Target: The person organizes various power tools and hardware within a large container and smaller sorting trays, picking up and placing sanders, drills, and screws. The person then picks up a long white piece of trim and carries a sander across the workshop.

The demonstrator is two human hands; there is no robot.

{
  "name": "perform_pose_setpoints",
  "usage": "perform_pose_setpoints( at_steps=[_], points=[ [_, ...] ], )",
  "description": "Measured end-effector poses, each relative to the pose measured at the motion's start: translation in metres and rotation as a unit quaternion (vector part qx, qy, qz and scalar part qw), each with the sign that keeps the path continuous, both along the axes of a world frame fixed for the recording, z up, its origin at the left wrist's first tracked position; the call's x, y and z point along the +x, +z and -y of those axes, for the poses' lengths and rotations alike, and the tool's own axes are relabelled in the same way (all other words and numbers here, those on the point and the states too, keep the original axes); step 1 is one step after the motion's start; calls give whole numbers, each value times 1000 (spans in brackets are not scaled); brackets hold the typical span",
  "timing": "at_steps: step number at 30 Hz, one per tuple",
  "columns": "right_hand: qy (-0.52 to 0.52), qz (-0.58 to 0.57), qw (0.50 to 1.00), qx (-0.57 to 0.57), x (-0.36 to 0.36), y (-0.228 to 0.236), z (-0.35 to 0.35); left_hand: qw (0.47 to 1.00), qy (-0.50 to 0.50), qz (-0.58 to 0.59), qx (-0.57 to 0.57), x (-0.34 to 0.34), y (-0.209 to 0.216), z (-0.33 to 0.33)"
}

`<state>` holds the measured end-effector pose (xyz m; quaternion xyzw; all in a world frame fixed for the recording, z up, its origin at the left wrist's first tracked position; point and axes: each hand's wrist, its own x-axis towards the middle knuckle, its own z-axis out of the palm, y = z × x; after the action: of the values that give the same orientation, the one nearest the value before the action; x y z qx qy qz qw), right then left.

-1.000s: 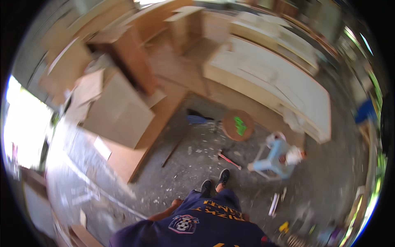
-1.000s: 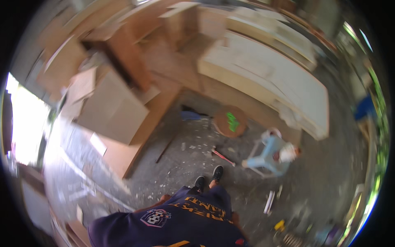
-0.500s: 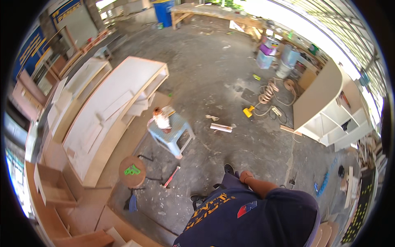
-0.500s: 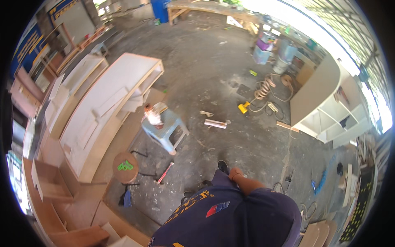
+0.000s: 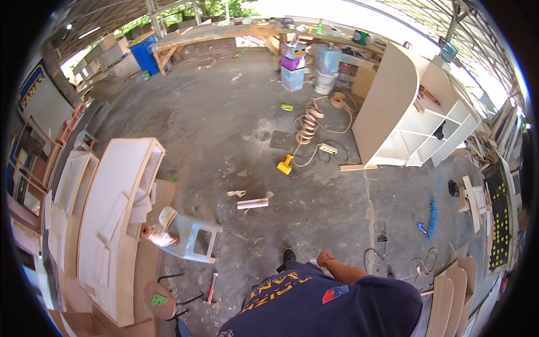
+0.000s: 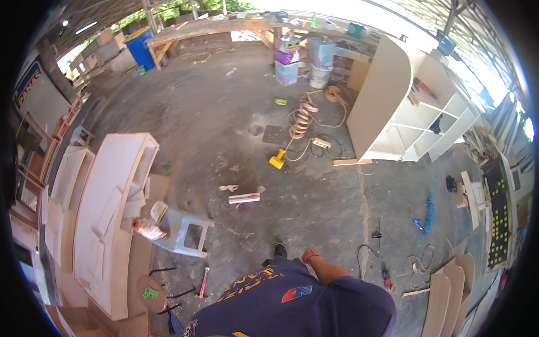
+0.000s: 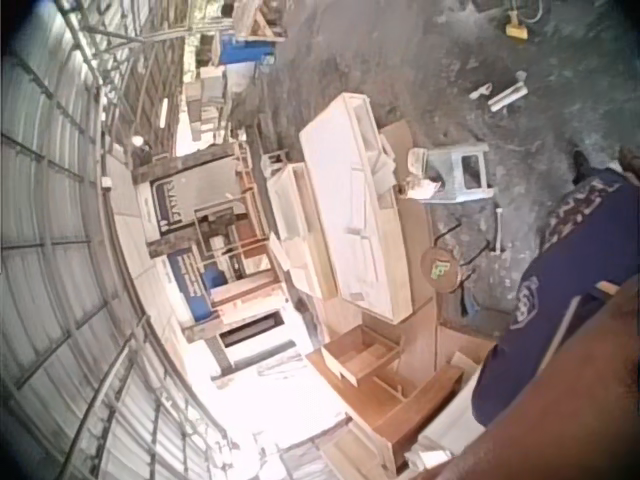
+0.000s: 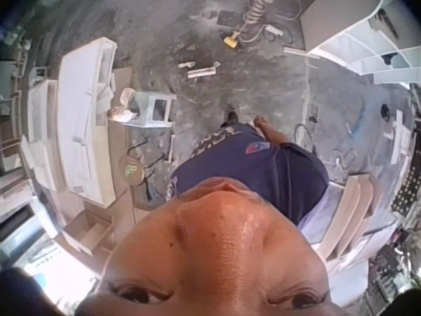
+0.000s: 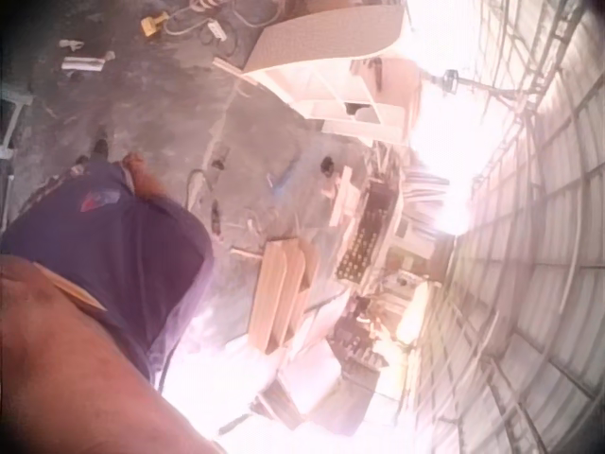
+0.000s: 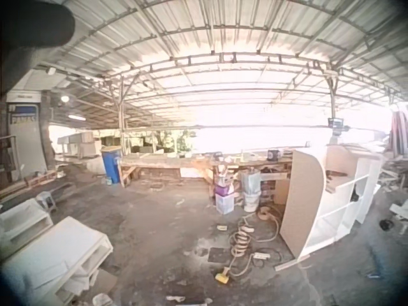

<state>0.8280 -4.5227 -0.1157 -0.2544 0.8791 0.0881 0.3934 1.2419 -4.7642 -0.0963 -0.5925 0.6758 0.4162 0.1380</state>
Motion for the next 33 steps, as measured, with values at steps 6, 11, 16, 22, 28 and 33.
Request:
perform_pose_setpoints(
  at_steps=[6,11,16,22,28,33],
  points=[
    [12,-8,999,-46,-63,-9,-11,951,-225,-61,-204,-52,0,36],
    [56,-25,991,-118,-121,2,23,926,-328,-52,-180,-131,4,90],
    [-190,13,963,-190,-154,37,131,929,-349,-20,-119,-169,-30,154],
    [-142,93,970,-176,-202,74,215,923,-384,1,-14,-231,-34,226],
    [-271,84,939,-195,-254,61,242,950,-313,5,8,-273,-53,352],
    [-415,187,885,-97,-274,59,260,913,291,-161,235,-378,0,425]
  ],
)
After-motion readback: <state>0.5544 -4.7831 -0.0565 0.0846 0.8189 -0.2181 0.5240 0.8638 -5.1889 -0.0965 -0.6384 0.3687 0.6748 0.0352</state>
